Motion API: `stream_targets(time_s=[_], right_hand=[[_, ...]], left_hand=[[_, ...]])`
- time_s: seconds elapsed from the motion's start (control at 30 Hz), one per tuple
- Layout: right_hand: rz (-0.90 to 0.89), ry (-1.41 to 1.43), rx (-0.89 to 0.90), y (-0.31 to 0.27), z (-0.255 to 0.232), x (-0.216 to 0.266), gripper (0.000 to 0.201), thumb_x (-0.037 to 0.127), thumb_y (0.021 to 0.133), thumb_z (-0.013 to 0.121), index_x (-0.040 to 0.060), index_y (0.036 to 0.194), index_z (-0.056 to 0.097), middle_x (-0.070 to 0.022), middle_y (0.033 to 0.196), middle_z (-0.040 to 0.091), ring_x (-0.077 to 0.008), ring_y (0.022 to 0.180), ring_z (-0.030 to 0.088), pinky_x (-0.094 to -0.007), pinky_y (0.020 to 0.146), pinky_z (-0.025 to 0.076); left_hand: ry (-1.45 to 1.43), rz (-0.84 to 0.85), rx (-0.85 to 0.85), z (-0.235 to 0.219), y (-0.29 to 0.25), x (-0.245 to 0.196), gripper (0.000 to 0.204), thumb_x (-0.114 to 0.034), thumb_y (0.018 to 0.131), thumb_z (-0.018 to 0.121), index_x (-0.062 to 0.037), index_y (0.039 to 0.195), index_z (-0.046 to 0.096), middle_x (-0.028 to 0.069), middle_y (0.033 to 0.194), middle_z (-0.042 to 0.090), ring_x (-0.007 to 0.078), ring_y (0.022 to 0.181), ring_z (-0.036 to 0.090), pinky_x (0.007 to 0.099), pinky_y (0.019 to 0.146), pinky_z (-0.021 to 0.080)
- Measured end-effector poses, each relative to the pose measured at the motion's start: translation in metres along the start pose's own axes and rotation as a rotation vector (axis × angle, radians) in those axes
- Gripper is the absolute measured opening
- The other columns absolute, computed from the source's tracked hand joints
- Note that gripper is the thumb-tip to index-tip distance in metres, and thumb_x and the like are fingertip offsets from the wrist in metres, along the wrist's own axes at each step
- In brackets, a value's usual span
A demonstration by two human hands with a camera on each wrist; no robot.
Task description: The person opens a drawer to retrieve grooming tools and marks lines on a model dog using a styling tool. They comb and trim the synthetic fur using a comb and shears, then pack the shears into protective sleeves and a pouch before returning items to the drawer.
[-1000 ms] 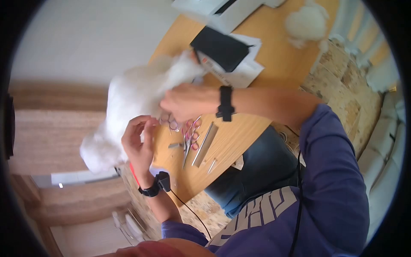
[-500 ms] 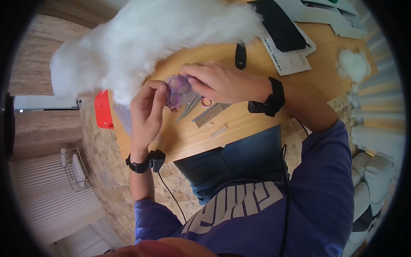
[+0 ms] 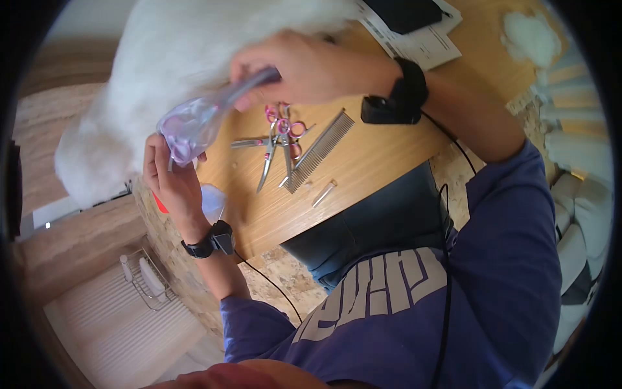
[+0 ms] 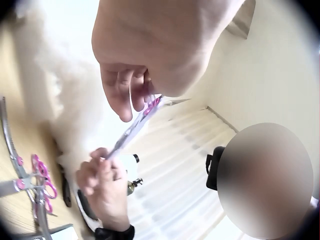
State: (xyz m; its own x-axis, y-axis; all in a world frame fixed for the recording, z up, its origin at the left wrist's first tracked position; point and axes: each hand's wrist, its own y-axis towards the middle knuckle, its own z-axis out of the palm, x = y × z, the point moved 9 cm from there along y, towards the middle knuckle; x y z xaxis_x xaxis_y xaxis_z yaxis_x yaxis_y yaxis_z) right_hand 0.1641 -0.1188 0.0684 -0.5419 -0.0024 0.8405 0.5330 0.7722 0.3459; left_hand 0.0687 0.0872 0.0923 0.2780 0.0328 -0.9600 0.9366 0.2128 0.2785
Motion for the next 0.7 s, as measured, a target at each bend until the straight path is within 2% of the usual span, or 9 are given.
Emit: stream_targets(time_s=[0.07, 0.2, 0.27, 0.43, 0.5, 0.57, 0.63, 0.67, 0.7], right_hand=[[-0.085, 0.113, -0.154, 0.000, -0.023, 0.008, 0.024, 0.029, 0.100, 0.068, 0.0058, 0.104, 0.067, -0.0047, 0.079, 0.068, -0.0175, 0.070, 0.062, -0.0327, 0.064, 0.046], [-0.018, 0.385, -0.176, 0.004, -0.042, 0.003, 0.016, 0.010, 0.104, 0.057, -0.0031, 0.111, 0.064, -0.0103, 0.088, 0.073, -0.0147, 0.073, 0.071, -0.0286, 0.060, 0.055], [-0.167, 0.271, -0.318, 0.000, -0.055, 0.007, 0.015, 0.012, 0.106, 0.058, -0.0011, 0.109, 0.065, -0.0019, 0.083, 0.068, -0.0026, 0.072, 0.065, -0.0169, 0.060, 0.049], [-0.220, 0.261, -0.342, -0.010, -0.050, 0.015, 0.019, 0.016, 0.108, 0.055, 0.0002, 0.112, 0.063, -0.0020, 0.089, 0.066, -0.0009, 0.062, 0.058, -0.0176, 0.055, 0.046], [-0.396, 0.384, -0.391, -0.018, -0.059, 0.029, 0.013, 0.015, 0.107, 0.057, 0.0025, 0.105, 0.060, -0.0030, 0.096, 0.065, -0.0008, 0.070, 0.058, -0.0189, 0.061, 0.046], [-0.235, 0.601, -0.476, -0.060, -0.095, -0.011, 0.032, 0.022, 0.104, 0.057, 0.0019, 0.128, 0.060, -0.0134, 0.108, 0.072, -0.0220, 0.098, 0.067, -0.0367, 0.084, 0.055], [-0.387, 0.735, -0.530, -0.060, -0.110, -0.004, 0.036, 0.025, 0.106, 0.048, 0.0045, 0.135, 0.055, -0.0116, 0.105, 0.072, -0.0225, 0.095, 0.065, -0.0423, 0.086, 0.055], [-0.376, 0.739, -0.509, -0.063, -0.118, 0.001, 0.024, 0.026, 0.107, 0.048, 0.0100, 0.123, 0.056, -0.0098, 0.105, 0.072, -0.0226, 0.089, 0.063, -0.0434, 0.085, 0.053], [-0.582, 0.429, -0.673, -0.032, -0.105, 0.049, 0.018, 0.026, 0.114, 0.037, 0.0115, 0.107, 0.046, 0.0017, 0.072, 0.046, -0.0069, 0.057, 0.043, -0.0179, 0.054, 0.044]], left_hand=[[0.058, -0.100, 0.198, -0.004, -0.005, 0.033, 0.019, -0.017, 0.109, 0.050, -0.0011, 0.107, 0.061, 0.0112, 0.094, 0.068, 0.0184, 0.079, 0.066, 0.0330, 0.066, 0.051], [0.202, -0.203, 0.203, 0.019, -0.024, 0.067, 0.011, -0.009, 0.105, 0.059, 0.0010, 0.107, 0.062, 0.0083, 0.093, 0.070, 0.0127, 0.076, 0.066, 0.0262, 0.066, 0.053], [0.164, -0.251, 0.160, 0.018, -0.028, 0.074, 0.008, -0.005, 0.102, 0.063, 0.0011, 0.107, 0.063, 0.0070, 0.092, 0.070, 0.0109, 0.076, 0.064, 0.0247, 0.067, 0.051], [0.353, -0.076, 0.149, 0.010, -0.027, 0.070, 0.008, -0.005, 0.102, 0.063, 0.0017, 0.107, 0.062, 0.0061, 0.095, 0.067, 0.0092, 0.076, 0.061, 0.0230, 0.067, 0.049], [0.435, 0.071, 0.161, 0.009, -0.024, 0.063, 0.015, -0.005, 0.095, 0.072, 0.0018, 0.104, 0.062, 0.0043, 0.093, 0.066, 0.0079, 0.072, 0.059, 0.0230, 0.063, 0.048], [0.495, 0.064, 0.160, 0.007, -0.024, 0.060, 0.018, -0.006, 0.093, 0.074, 0.0005, 0.104, 0.063, 0.0033, 0.091, 0.065, 0.0082, 0.071, 0.059, 0.0246, 0.060, 0.047], [0.570, 0.053, 0.161, 0.006, -0.026, 0.055, 0.020, -0.007, 0.092, 0.076, -0.0008, 0.104, 0.063, 0.0024, 0.089, 0.064, 0.0085, 0.070, 0.059, 0.0261, 0.058, 0.047], [0.575, 0.034, 0.207, 0.010, -0.027, 0.055, 0.022, -0.010, 0.090, 0.078, -0.0023, 0.104, 0.063, 0.0028, 0.087, 0.062, 0.0111, 0.068, 0.059, 0.0282, 0.057, 0.047], [0.576, 0.015, 0.259, 0.013, -0.030, 0.057, 0.025, -0.013, 0.089, 0.080, -0.0037, 0.104, 0.063, 0.0033, 0.085, 0.060, 0.0136, 0.066, 0.059, 0.0304, 0.055, 0.047]])
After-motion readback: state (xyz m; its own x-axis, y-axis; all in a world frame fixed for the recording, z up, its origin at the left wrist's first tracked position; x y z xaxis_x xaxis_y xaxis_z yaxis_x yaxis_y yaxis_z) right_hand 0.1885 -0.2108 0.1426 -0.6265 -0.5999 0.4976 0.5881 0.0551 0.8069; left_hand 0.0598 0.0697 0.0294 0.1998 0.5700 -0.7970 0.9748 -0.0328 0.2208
